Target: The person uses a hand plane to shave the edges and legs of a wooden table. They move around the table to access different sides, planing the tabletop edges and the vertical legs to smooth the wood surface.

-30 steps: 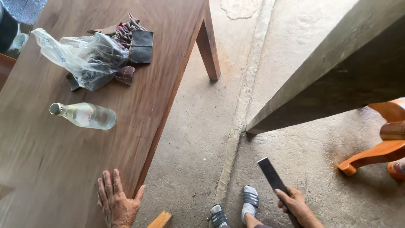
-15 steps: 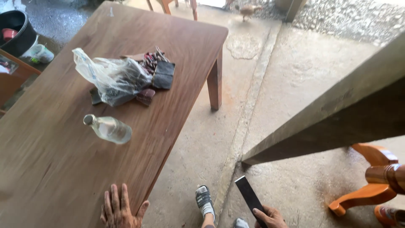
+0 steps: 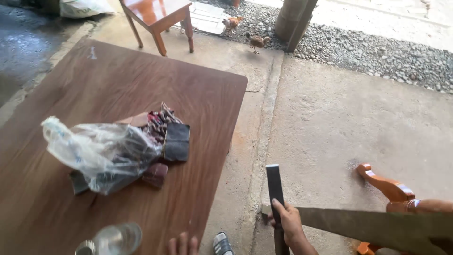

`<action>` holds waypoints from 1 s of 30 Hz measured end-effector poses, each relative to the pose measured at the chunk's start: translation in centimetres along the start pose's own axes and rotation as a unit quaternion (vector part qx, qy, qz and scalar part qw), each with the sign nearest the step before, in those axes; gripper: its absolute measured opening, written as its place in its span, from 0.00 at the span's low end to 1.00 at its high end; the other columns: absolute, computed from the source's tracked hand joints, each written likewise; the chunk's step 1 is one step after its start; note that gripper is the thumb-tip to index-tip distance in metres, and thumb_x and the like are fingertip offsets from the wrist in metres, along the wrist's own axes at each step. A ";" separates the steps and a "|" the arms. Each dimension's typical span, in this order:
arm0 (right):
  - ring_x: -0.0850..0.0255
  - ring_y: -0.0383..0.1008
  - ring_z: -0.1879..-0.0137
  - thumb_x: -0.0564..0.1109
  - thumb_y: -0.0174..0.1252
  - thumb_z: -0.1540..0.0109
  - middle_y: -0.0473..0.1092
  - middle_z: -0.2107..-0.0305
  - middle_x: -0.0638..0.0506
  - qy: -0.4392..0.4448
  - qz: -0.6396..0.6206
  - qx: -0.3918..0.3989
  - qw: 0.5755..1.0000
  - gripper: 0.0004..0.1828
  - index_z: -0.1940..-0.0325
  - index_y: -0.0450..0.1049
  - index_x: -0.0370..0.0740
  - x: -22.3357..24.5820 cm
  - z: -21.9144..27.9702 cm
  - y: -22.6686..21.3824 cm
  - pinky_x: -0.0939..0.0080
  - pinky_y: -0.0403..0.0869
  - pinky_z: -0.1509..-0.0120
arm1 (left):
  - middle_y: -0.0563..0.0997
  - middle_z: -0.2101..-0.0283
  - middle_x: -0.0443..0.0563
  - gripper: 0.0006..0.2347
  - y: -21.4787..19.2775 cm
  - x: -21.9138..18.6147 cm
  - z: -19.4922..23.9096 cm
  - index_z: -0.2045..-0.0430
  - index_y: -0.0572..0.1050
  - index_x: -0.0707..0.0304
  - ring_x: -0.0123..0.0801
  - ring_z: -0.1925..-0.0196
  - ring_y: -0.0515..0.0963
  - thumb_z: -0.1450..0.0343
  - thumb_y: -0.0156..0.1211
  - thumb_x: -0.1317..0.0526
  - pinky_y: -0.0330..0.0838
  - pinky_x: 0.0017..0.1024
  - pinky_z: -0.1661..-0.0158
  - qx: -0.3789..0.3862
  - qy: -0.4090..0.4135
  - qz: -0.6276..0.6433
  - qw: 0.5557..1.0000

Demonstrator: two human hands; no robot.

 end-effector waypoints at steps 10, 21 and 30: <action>0.63 0.71 0.77 0.46 0.65 0.39 0.71 0.75 0.45 -0.175 -0.092 -0.053 0.979 0.20 0.50 0.68 0.32 23.4 -8.1 5.9 0.64 0.72 0.75 | 0.40 0.22 0.60 0.39 5.7 -6.8 -36.0 0.27 0.44 0.60 0.52 0.21 0.39 0.35 0.55 0.56 0.36 0.52 0.29 0.307 -0.020 0.087 0.948; 0.40 0.75 0.63 0.48 0.59 0.37 0.71 0.62 0.34 -0.241 0.419 0.025 0.875 0.24 0.43 0.63 0.32 29.0 -23.5 7.7 0.44 0.75 0.59 | 0.42 0.22 0.61 0.44 17.8 -3.1 -50.0 0.25 0.48 0.50 0.55 0.21 0.40 0.33 0.43 0.25 0.43 0.60 0.30 0.274 -0.108 0.016 0.955; 0.40 0.77 0.61 0.47 0.54 0.37 0.74 0.72 0.38 -0.234 0.376 0.133 0.887 0.16 0.46 0.71 0.43 30.2 -14.5 6.8 0.42 0.73 0.58 | 0.43 0.19 0.62 0.39 21.2 -0.6 -54.0 0.22 0.49 0.55 0.57 0.18 0.40 0.24 0.40 0.30 0.41 0.69 0.29 0.268 -0.163 -0.022 0.949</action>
Point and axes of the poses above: each hand's wrist, its own z-axis away from the middle knuckle, its own y-axis out of the palm, x = y × z, the point moved 10 cm from there along -z, towards the middle knuckle
